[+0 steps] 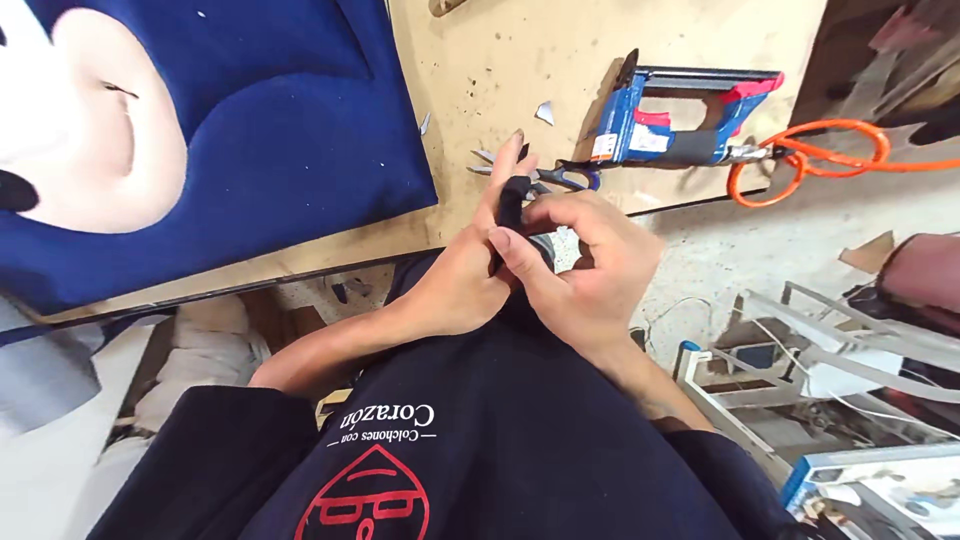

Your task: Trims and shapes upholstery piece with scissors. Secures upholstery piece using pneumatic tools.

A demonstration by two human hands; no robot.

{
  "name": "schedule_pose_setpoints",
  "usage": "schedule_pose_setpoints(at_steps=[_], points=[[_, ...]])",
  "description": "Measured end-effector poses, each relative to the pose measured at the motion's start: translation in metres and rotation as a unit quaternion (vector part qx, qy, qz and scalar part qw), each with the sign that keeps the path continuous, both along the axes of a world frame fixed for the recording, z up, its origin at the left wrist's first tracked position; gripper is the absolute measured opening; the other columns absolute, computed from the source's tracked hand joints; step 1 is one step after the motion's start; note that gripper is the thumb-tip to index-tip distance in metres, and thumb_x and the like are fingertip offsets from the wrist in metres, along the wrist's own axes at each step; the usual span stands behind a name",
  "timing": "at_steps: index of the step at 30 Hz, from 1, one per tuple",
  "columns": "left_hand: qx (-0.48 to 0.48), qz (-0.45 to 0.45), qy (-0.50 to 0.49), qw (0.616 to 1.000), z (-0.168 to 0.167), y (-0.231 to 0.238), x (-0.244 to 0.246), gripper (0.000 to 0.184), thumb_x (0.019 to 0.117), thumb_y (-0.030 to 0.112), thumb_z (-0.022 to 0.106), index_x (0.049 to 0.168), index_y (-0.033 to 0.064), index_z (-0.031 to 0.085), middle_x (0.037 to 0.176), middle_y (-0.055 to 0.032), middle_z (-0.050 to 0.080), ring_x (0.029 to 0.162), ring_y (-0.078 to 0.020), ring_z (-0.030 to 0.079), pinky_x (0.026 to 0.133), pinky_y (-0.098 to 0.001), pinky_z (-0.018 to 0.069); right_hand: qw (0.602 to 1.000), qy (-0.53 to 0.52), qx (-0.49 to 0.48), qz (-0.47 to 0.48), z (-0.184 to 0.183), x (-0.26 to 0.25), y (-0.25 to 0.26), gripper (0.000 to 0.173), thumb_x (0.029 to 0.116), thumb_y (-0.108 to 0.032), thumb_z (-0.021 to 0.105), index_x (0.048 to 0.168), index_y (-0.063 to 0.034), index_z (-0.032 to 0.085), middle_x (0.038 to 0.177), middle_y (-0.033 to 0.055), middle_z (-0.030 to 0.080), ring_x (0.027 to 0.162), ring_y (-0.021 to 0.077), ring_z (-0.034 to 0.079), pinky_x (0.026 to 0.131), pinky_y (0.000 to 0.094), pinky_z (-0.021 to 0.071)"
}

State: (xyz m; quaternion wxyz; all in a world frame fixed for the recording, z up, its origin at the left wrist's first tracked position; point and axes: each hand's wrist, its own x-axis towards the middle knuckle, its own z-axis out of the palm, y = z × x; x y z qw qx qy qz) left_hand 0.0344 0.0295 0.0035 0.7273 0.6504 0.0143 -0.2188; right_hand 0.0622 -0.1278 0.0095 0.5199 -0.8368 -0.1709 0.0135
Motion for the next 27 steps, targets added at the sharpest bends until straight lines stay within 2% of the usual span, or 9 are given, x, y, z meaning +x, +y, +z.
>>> schedule_pose_setpoints(at_steps=[5,9,12,16,19,22,23,25,27], points=[[-0.009,-0.013,-0.04,0.999,-0.006,0.0,-0.001,0.104,0.0873,-0.006,0.067,0.164,0.0078,-0.001,0.169,-0.0102,0.021,0.147,-0.0181,0.041,0.111,-0.0359,0.0512,0.999,0.021,0.022,-0.016,-0.007,0.002,0.001,0.016,0.094,-0.011,0.075,0.102,0.0023,0.071,0.096,0.0088,0.071,0.086,0.0134,0.071,0.075,0.03,0.0638],[-0.09,-0.017,-0.009,0.996,-0.012,0.014,-0.002,0.079,0.0914,0.007,0.066,0.16,0.004,0.026,0.16,-0.0128,0.037,0.13,-0.0211,0.057,0.096,-0.0381,0.0595,0.995,0.084,0.038,0.023,-0.006,0.004,-0.007,0.013,0.0981,-0.009,0.069,0.105,0.0014,0.068,0.095,0.0067,0.07,0.083,0.0107,0.071,0.071,0.0274,0.0636],[-0.058,-0.042,-0.012,0.997,-0.014,0.03,0.0,0.053,0.1068,0.028,0.048,0.153,0.0024,0.042,0.156,-0.0093,0.046,0.125,-0.0165,0.061,0.094,-0.0344,0.06,0.986,0.13,0.056,0.086,-0.005,0.007,-0.013,0.013,0.0994,-0.008,0.067,0.107,0.0019,0.065,0.097,0.0071,0.069,0.085,0.0113,0.07,0.074,0.0279,0.0632],[0.026,-0.037,-0.037,0.998,-0.018,0.037,-0.004,0.048,0.1138,0.026,0.024,0.144,0.0031,0.053,0.14,-0.0058,0.061,0.123,-0.0125,0.062,0.103,-0.0336,0.0556,0.967,0.198,0.08,0.137,-0.004,0.008,-0.017,0.007,0.0994,-0.007,0.061,0.104,-0.0018,0.064,0.092,0.0036,0.068,0.078,0.009,0.067,0.067,0.0255,0.0603],[0.035,-0.025,-0.025,0.999,-0.024,0.032,-0.013,0.042,0.1138,0.026,0.028,0.142,0.005,0.052,0.124,-0.005,0.066,0.107,-0.0104,0.066,0.091,-0.0304,0.059,0.958,0.229,0.081,0.152,-0.006,0.009,-0.019,0.006,0.0957,-0.007,0.059,0.098,-0.0039,0.064,0.083,0.0015,0.064,0.067,0.0071,0.061,0.057,0.0226,0.0539],[0.024,0.007,0.036,0.999,-0.028,0.025,-0.022,0.036,0.1131,0.028,0.035,0.136,0.0091,0.054,0.101,-0.0078,0.067,0.073,-0.0164,0.068,0.057,-0.0332,0.0614,0.952,0.248,0.059,0.171,-0.008,0.011,-0.025,0.005,0.0936,-0.009,0.06,0.096,-0.0064,0.064,0.087,0.0012,0.068,0.069,0.0069,0.063,0.057,0.0231,0.0548],[0.03,0.014,0.052,0.998,-0.028,0.023,-0.024,0.033,0.1125,0.029,0.038,0.133,0.0105,0.057,0.101,-0.0066,0.067,0.074,-0.0156,0.067,0.057,-0.0325,0.0601,0.953,0.244,0.041,0.173,-0.007,0.011,-0.027,0.005,0.0923,-0.01,0.061,0.095,-0.0071,0.065,0.084,0.0004,0.067,0.066,0.0063,0.063,0.054,0.023,0.0541],[0.046,0.029,0.056,0.997,-0.024,0.022,-0.026,0.028,0.111,0.027,0.045,0.127,0.0099,0.061,0.106,-0.0031,0.067,0.089,-0.0112,0.067,0.072,-0.0284,0.0592,0.959,0.22,-0.003,0.179,-0.004,0.012,-0.031,0.006,0.0914,-0.011,0.064,0.096,-0.0078,0.066,0.081,-0.0012,0.067,0.064,0.0053,0.064,0.054,0.0234,0.0561],[0.04,0.055,0.068,0.995,-0.021,0.019,-0.027,0.026,0.1102,0.027,0.048,0.122,0.0088,0.063,0.101,-0.0033,0.066,0.087,-0.0108,0.066,0.071,-0.0266,0.0572,0.966,0.18,-0.041,0.181,0.001,0.012,-0.033,0.009,0.0927,-0.014,0.066,0.099,-0.0074,0.066,0.084,-0.0019,0.07,0.07,0.0043,0.068,0.061,0.0241,0.0615]])
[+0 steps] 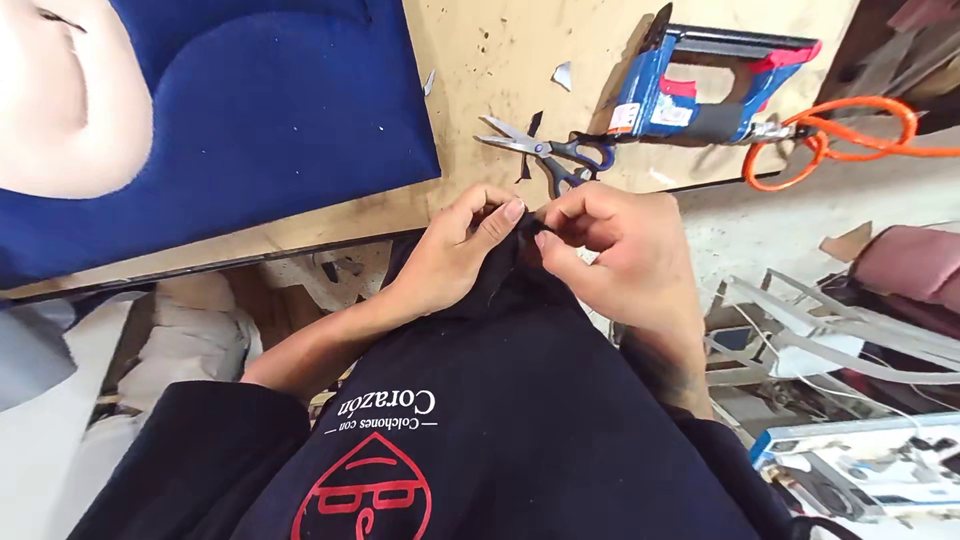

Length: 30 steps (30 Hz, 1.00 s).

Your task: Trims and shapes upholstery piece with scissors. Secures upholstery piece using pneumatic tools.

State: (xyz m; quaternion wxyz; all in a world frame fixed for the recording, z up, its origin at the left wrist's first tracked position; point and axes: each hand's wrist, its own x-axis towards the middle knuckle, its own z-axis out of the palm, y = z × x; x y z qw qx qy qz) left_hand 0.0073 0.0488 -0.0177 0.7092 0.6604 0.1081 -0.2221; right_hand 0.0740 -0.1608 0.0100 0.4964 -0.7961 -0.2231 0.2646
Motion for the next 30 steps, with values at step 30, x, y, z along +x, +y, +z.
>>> schedule_pose_setpoints(at_steps=[30], points=[[-0.032,0.199,-0.102,0.974,0.004,-0.015,0.008,0.025,0.1011,0.01,0.064,0.125,0.0058,0.059,0.115,-0.0052,0.063,0.097,-0.0095,0.065,0.078,-0.0229,0.0584,0.969,0.09,0.086,-0.213,0.0,-0.019,0.039,0.012,0.0979,-0.016,0.072,0.099,-0.0037,0.071,0.08,0.0002,0.07,0.068,0.007,0.066,0.06,0.0227,0.0577]])
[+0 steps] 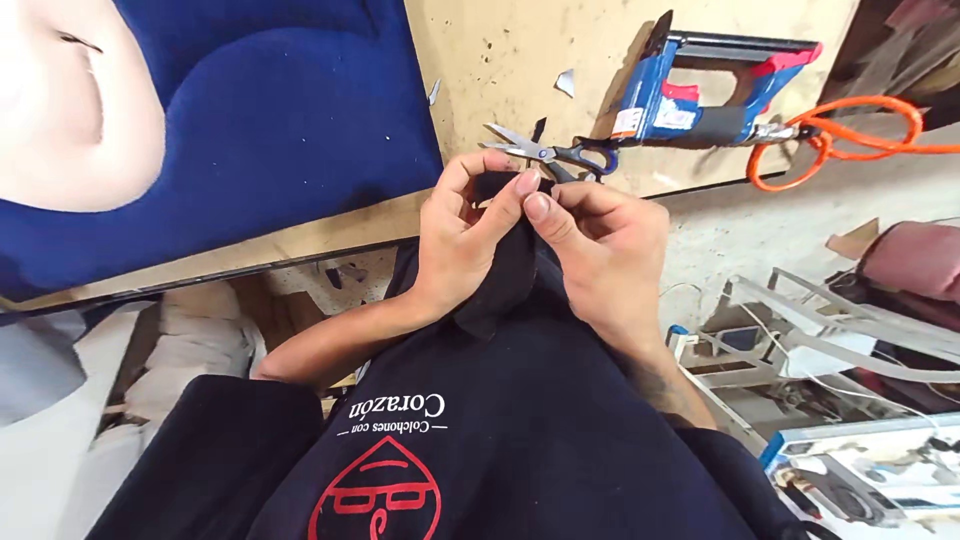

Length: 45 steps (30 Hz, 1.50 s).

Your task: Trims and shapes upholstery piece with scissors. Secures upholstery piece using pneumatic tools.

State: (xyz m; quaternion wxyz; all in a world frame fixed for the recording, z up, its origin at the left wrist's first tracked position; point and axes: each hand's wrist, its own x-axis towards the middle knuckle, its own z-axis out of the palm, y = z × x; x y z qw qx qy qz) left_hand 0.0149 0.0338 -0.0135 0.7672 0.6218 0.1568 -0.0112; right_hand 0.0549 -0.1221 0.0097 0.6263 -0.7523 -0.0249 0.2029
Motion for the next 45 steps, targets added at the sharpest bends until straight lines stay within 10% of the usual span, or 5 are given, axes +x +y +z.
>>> schedule_pose_setpoints(at_steps=[8,13,21,26,45], points=[[-0.025,-0.08,0.022,0.996,-0.003,0.007,0.005,0.015,0.1079,0.018,0.053,0.114,0.0046,0.057,0.09,-0.0077,0.06,0.061,-0.0104,0.059,0.047,-0.0222,0.0518,0.979,-0.189,-0.069,0.018,-0.01,-0.001,-0.002,0.009,0.0952,-0.007,0.072,0.093,0.0015,0.068,0.097,0.0096,0.071,0.085,0.0133,0.071,0.071,0.0274,0.0619],[0.081,-0.162,-0.034,0.983,-0.009,0.025,0.006,0.016,0.1055,0.014,0.057,0.114,0.0019,0.063,0.103,-0.0057,0.068,0.083,-0.0089,0.068,0.068,-0.0231,0.0591,0.932,-0.319,-0.146,0.094,-0.009,0.004,-0.004,0.011,0.0969,-0.004,0.068,0.091,0.0053,0.066,0.113,0.0202,0.069,0.108,0.0245,0.069,0.089,0.035,0.0602],[0.045,-0.213,-0.094,0.971,-0.013,0.044,0.009,0.021,0.0956,0.015,0.074,0.107,-0.0016,0.066,0.089,-0.0046,0.071,0.076,-0.0081,0.07,0.068,-0.024,0.0623,0.966,-0.247,0.017,0.073,-0.01,0.007,-0.013,0.012,0.084,0.001,0.081,0.083,0.0017,0.069,0.099,0.0162,0.075,0.094,0.0237,0.074,0.082,0.0374,0.064],[0.074,-0.156,-0.125,0.977,-0.008,0.035,0.011,0.028,0.096,0.013,0.072,0.116,-0.0043,0.062,0.117,-0.0133,0.072,0.106,-0.0207,0.073,0.093,-0.0362,0.0631,0.973,-0.223,0.047,0.032,-0.01,0.009,-0.012,0.014,0.0809,0.003,0.083,0.087,0.0025,0.07,0.099,0.0156,0.076,0.093,0.0247,0.076,0.081,0.0387,0.0653],[0.178,-0.072,-0.254,0.948,-0.035,0.032,0.017,0.016,0.0981,0.003,0.066,0.107,-0.0084,0.071,0.112,-0.0214,0.072,0.108,-0.0276,0.071,0.094,-0.041,0.0615,0.995,-0.091,0.028,-0.024,-0.012,0.002,0.006,0.02,0.0893,-0.006,0.08,0.105,0.0038,0.072,0.096,0.0083,0.074,0.082,0.0146,0.073,0.073,0.0297,0.0656]])
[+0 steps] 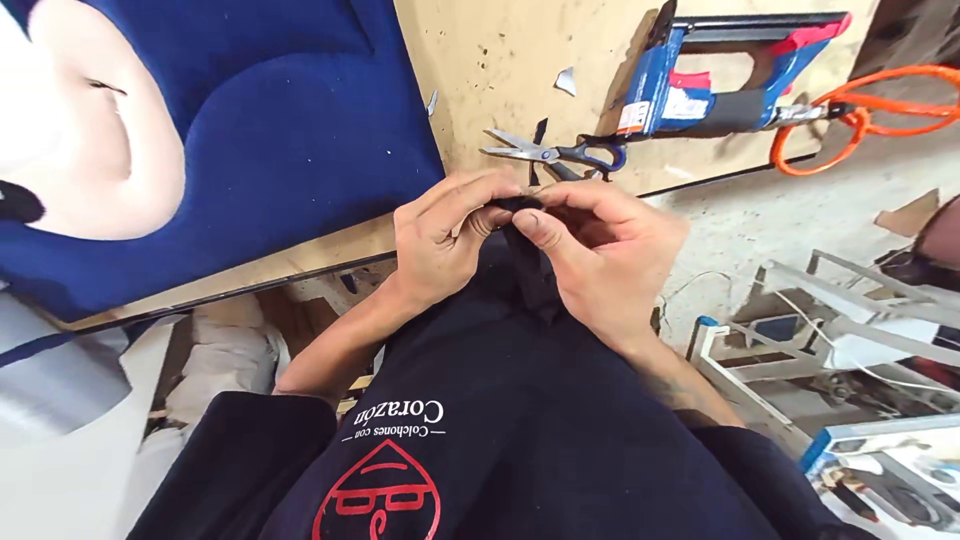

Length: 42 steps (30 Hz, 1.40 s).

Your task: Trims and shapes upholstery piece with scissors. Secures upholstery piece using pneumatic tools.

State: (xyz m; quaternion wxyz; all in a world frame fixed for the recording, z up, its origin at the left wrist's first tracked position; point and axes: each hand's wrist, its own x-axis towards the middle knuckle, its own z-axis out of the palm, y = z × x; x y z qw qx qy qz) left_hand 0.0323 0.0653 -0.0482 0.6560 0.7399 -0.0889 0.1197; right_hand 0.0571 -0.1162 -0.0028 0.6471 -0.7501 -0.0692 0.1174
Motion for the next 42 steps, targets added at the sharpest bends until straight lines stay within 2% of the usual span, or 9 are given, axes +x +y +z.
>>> schedule_pose_setpoints(at_steps=[3,7,16,20,25,28,34,37,42], points=[[-0.016,0.011,-0.019,1.0,-0.002,-0.005,0.0,0.015,0.0986,0.003,0.065,0.106,-0.0084,0.071,0.111,-0.0219,0.073,0.111,-0.0317,0.071,0.099,-0.0461,0.0603,0.997,0.072,0.014,0.01,0.003,0.001,-0.002,0.015,0.0913,-0.008,0.078,0.101,0.0006,0.072,0.088,0.0047,0.073,0.074,0.0111,0.07,0.065,0.0262,0.0617],[-0.033,0.003,-0.017,0.999,-0.004,-0.01,0.001,0.015,0.0981,0.002,0.066,0.108,-0.0085,0.071,0.113,-0.0208,0.073,0.112,-0.0301,0.071,0.099,-0.0444,0.0604,0.993,0.104,0.06,0.002,0.001,0.001,-0.005,0.012,0.0932,-0.005,0.075,0.103,0.0006,0.07,0.097,0.0073,0.071,0.088,0.0166,0.071,0.076,0.0323,0.0637],[-0.126,-0.006,0.066,0.99,0.004,-0.028,-0.003,0.019,0.1014,0.003,0.06,0.115,-0.0079,0.067,0.121,-0.0216,0.07,0.118,-0.033,0.068,0.102,-0.0466,0.0582,0.994,-0.078,0.052,-0.061,-0.024,-0.005,0.009,0.008,0.0984,-0.005,0.065,0.098,0.0034,0.063,0.104,0.0144,0.066,0.098,0.0214,0.069,0.079,0.0334,0.0616],[-0.131,-0.006,0.081,0.988,0.004,-0.03,-0.007,0.018,0.1013,0.002,0.06,0.115,-0.0065,0.066,0.123,-0.0203,0.069,0.118,-0.0303,0.067,0.1,-0.0433,0.0582,0.989,-0.132,-0.028,-0.062,-0.028,-0.008,0.011,0.013,0.1003,-0.008,0.062,0.096,0.0039,0.061,0.1,0.0157,0.064,0.094,0.0208,0.067,0.078,0.0318,0.0593],[-0.131,0.01,0.159,0.979,-0.006,-0.027,-0.018,0.021,0.1015,0.003,0.06,0.12,-0.0049,0.064,0.121,-0.0136,0.069,0.113,-0.0205,0.068,0.097,-0.0357,0.0582,0.992,-0.076,-0.1,-0.019,-0.032,-0.011,0.006,0.013,0.1007,-0.011,0.062,0.099,0.002,0.064,0.095,0.0116,0.063,0.085,0.0166,0.064,0.073,0.0299,0.0563],[-0.143,0.022,0.169,0.975,-0.016,-0.031,-0.011,0.02,0.1021,0.003,0.059,0.12,-0.0044,0.065,0.118,-0.0115,0.07,0.108,-0.016,0.069,0.094,-0.0315,0.0585,0.994,-0.045,-0.094,-0.025,-0.041,-0.005,0.006,0.013,0.1018,-0.012,0.062,0.101,0.0011,0.064,0.097,0.0109,0.064,0.088,0.0169,0.066,0.076,0.0313,0.0588],[-0.147,0.077,0.096,0.981,-0.063,-0.025,0.017,0.017,0.1019,0.003,0.059,0.114,-0.007,0.064,0.117,-0.018,0.07,0.112,-0.0237,0.068,0.095,-0.0367,0.0585,0.994,-0.025,-0.1,-0.019,-0.071,0.025,0.027,0.011,0.1012,-0.013,0.063,0.103,-0.0018,0.065,0.099,0.0091,0.065,0.088,0.0145,0.067,0.076,0.0291,0.0594],[-0.063,0.084,0.022,0.994,-0.096,-0.011,0.034,0.014,0.1005,0.001,0.06,0.11,-0.0059,0.068,0.12,-0.0219,0.069,0.121,-0.0328,0.065,0.103,-0.0461,0.0553,0.992,-0.036,-0.125,0.007,-0.087,0.05,0.037,0.006,0.0979,-0.01,0.066,0.098,-0.0037,0.067,0.1,0.0084,0.066,0.092,0.0136,0.066,0.078,0.026,0.0577],[0.194,0.056,0.023,0.979,-0.109,0.016,0.051,0.019,0.0928,0.004,0.071,0.11,-0.0018,0.074,0.116,-0.0157,0.073,0.115,-0.0241,0.068,0.101,-0.0374,0.0562,0.949,-0.211,-0.198,0.125,-0.121,0.087,0.031,0.011,0.0998,-0.004,0.06,0.094,0.0014,0.068,0.1,0.0155,0.068,0.096,0.022,0.067,0.085,0.0305,0.0559]])
